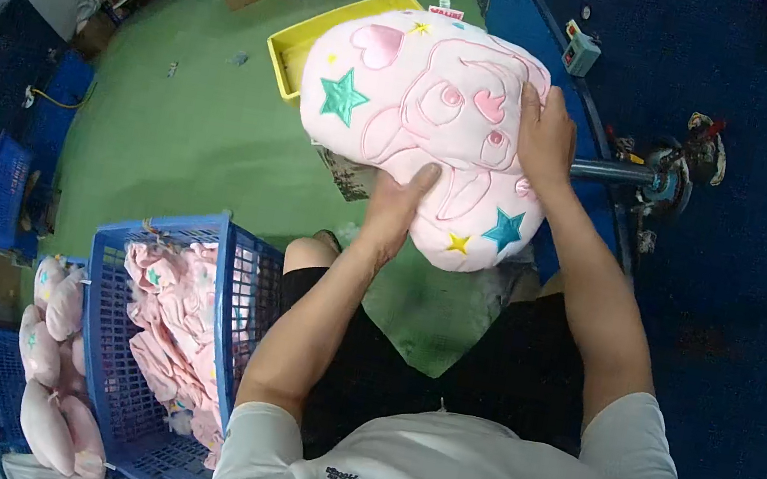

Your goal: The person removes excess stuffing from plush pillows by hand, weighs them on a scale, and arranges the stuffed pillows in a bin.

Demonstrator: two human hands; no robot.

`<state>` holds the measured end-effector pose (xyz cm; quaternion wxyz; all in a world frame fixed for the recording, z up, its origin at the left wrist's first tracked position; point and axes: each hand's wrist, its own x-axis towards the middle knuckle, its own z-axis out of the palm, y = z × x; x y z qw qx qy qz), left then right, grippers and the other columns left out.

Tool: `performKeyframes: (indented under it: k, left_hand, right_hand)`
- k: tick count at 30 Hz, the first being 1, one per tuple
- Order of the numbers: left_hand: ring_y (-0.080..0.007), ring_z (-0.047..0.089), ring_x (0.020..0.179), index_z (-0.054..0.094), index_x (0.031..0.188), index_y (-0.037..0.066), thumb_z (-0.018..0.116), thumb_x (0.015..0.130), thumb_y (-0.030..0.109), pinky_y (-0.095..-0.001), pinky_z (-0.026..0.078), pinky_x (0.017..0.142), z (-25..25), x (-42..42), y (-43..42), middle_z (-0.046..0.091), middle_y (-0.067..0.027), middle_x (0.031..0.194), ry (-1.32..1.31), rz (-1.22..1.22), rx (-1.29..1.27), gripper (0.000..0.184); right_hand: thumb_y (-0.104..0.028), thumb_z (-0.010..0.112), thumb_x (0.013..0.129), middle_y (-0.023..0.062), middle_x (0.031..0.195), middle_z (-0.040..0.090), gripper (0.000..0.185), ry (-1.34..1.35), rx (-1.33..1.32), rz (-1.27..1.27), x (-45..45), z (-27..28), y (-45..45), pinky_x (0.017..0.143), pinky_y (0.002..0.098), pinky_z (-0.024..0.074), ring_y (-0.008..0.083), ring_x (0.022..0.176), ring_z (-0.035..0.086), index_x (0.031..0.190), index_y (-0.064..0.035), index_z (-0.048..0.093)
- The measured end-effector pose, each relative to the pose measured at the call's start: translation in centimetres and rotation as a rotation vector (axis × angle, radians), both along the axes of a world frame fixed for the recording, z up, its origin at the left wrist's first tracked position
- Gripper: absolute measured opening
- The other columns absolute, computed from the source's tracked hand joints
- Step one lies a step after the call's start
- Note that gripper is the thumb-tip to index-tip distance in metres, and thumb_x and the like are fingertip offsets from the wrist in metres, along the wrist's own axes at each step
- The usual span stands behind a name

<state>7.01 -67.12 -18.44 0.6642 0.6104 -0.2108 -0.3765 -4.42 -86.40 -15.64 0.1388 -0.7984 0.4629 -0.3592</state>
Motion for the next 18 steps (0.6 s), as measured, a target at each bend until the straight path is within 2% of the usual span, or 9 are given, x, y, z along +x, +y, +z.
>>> performKeyframes:
  k: [4,8,13,18]
  left_hand:
    - [-0.0247,0.068,0.098,0.053,0.13,-0.011,0.072,0.092,0.02,-0.0285,0.057,0.081,0.0,3.5,-2.3,0.067,-0.0239,0.116,0.054,-0.037,-0.073,0.054]
    - [-0.0261,0.07,0.092,0.054,0.13,-0.011,0.076,0.089,0.021,-0.0304,0.06,0.076,2.6,6.0,-3.6,0.068,-0.0246,0.112,-0.023,-0.22,-0.115,0.057]
    - [-0.026,0.072,0.087,0.055,0.128,-0.011,0.08,0.086,0.021,-0.031,0.061,0.071,4.4,7.4,-6.0,0.07,-0.0236,0.109,0.048,-0.359,-0.088,0.058]
    - [-0.0263,0.072,0.087,0.055,0.128,-0.011,0.08,0.085,0.02,-0.0304,0.061,0.07,5.7,8.1,-7.4,0.07,-0.0235,0.11,-0.015,-0.415,-0.072,0.058]
  right_hand:
    - [-0.04,0.047,0.103,0.0269,0.084,0.067,0.04,-0.085,0.029,-0.035,0.0,0.0,-0.5,0.069,0.057,0.0469,0.0488,0.074,0.064,0.098,-0.0009,0.052]
    - [-0.034,0.046,0.103,0.0278,0.087,0.067,0.035,-0.162,0.004,-0.059,0.0,-0.3,-0.7,0.071,0.057,0.0469,0.0492,0.076,0.063,0.099,0.0003,0.051]
    - [-0.028,0.047,0.103,0.0277,0.085,0.066,0.03,-0.233,0.009,-0.079,-0.1,-0.1,-0.9,0.072,0.0573,0.0469,0.0498,0.076,0.063,0.101,0.0012,0.05]
    - [-0.025,0.047,0.103,0.028,0.084,0.066,0.026,-0.293,-0.011,-0.081,-0.1,-0.4,-1.0,0.071,0.0573,0.0469,0.0503,0.075,0.063,0.104,0.0013,0.049]
